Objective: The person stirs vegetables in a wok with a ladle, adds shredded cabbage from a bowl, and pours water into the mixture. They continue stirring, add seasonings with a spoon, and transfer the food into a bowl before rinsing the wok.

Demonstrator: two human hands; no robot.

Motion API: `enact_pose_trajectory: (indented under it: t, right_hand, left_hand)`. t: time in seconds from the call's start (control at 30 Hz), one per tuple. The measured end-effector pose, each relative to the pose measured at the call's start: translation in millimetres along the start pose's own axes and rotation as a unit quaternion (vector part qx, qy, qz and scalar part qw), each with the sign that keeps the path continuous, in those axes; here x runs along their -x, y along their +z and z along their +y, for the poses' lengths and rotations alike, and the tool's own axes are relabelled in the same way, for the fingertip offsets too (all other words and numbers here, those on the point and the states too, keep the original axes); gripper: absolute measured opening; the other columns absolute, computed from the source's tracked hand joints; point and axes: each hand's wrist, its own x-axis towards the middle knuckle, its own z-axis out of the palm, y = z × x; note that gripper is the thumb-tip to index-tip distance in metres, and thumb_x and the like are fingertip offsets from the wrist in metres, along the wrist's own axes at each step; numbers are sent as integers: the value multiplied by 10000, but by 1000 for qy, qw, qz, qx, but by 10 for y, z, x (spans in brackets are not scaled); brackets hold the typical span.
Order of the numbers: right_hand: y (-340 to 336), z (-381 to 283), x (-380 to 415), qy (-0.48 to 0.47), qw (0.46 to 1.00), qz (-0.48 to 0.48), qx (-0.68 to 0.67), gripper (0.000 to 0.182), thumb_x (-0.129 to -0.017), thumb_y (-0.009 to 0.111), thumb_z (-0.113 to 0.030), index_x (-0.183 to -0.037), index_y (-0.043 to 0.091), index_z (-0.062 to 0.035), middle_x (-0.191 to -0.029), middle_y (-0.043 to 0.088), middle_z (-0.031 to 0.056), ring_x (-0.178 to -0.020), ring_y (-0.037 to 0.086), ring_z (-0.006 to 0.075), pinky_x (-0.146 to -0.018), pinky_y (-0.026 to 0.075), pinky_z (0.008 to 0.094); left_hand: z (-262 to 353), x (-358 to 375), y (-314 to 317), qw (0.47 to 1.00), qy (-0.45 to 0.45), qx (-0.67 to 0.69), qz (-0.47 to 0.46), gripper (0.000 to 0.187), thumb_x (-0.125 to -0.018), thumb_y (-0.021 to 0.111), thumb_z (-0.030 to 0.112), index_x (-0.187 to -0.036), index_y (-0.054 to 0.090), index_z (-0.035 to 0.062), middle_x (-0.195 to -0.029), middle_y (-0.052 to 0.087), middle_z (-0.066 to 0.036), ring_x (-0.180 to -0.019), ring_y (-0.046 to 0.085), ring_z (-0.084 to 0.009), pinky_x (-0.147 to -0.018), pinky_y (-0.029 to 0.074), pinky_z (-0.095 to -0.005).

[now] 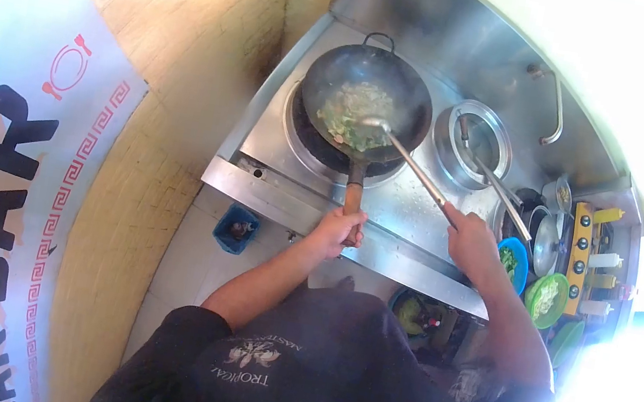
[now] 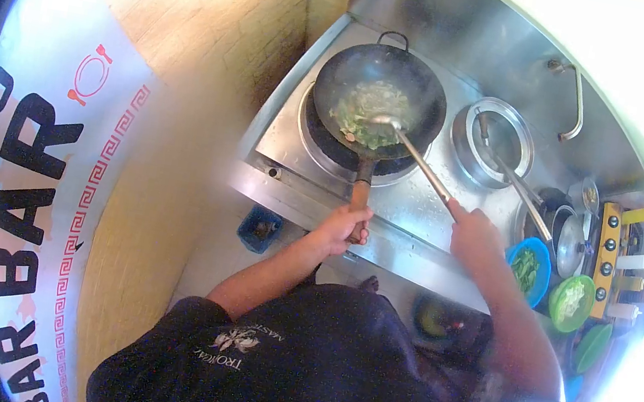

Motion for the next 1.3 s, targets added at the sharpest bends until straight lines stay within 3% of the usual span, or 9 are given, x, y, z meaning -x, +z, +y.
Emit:
enact_pose_trajectory:
  t: [0.23, 0.33, 0.73, 0.9, 1.0, 1.13, 1.2, 1.23, 1.3]
  right_hand:
    - [336, 91, -546, -25, 992, 42, 115, 515, -817, 503, -27, -1319, 442, -124, -891, 593, 194, -746, 637, 369, -626, 524, 459]
    - [203, 28, -708, -65, 986, 81, 131, 369, -882, 465, -81, -1250, 474, -53, -868, 608, 183, -722, 651, 342, -582, 535, 445]
    - [-351, -193, -517, -83, 983, -50, 157, 285, -891, 455, -76, -1161, 535, -28, -835, 643, 190, -758, 660, 345, -634, 540, 459]
    - [64, -58, -831, -18, 997, 44, -55, 356, -858, 516, -93, -1213, 537, -102, -874, 634, 228, -886, 632, 380, -761, 504, 490]
    - [308, -89, -1014, 40, 988, 114, -100, 382, -838, 526, -75, -1216, 547, -132, -901, 630, 241, -934, 609, 394, -793, 483, 500]
    - [535, -6, -1328, 34, 985, 115, -126, 406, -817, 556, -70, -1221, 559, -111, -842, 644, 206, -824, 646, 337, -716, 500, 461]
    - [265, 19, -1217, 133, 906, -61, -396, 437, -805, 582, -88, -1241, 552, -77, -766, 646, 155, -715, 649, 264, -663, 504, 404]
    - [137, 27, -1127, 133, 907, -59, -395, 437, -805, 582, -88, -1241, 552, -77, -766, 646, 155, -715, 649, 264, -663, 504, 404]
    - [-20, 40, -869, 140, 886, -77, -435, 468, -789, 609, -101, -1251, 550, -55, -701, 633, 120, -637, 621, 204, -624, 494, 372]
  left_hand:
    - [-40, -34, -22, 1000, -6, 6, -11, 144, -853, 630, 138, -928, 519, 84, -684, 495, -14, -543, 546, -146, -469, 472, -321]
    - [-3, -28, -15, 1000, 1, 10, -15, 151, -856, 633, 148, -913, 509, 83, -685, 495, -17, -547, 550, -148, -470, 472, -323]
    - [28, -32, -46, 999, -4, 38, -11, 196, -871, 643, 194, -898, 482, 84, -690, 498, -24, -541, 541, -158, -464, 466, -331]
    - [48, 0, -118, 998, -32, 44, -23, 194, -873, 640, 194, -891, 478, 89, -719, 506, -28, -567, 544, -162, -509, 478, -359]
    - [39, 27, -170, 997, -27, 54, -41, 206, -879, 634, 230, -927, 496, 85, -742, 521, -36, -616, 570, -178, -577, 502, -378]
    - [40, 173, -337, 985, -50, 92, -138, 309, -940, 505, 331, -1130, 524, 89, -911, 610, -77, -829, 618, -220, -747, 510, -412]
    - [-74, 275, -715, 970, -128, 38, -203, 404, -973, 410, 358, -1252, 500, 80, -1030, 623, -104, -961, 608, -236, -814, 497, -420]
    - [-280, 195, -1092, 959, -179, -7, -220, 433, -982, 377, 361, -1280, 485, 67, -1079, 616, -117, -1022, 593, -238, -833, 490, -417]
    - [-577, 186, -1586, 953, -271, -50, -126, 393, -983, 388, 327, -1207, 523, 34, -1095, 602, -136, -1013, 586, -255, -823, 492, -405]
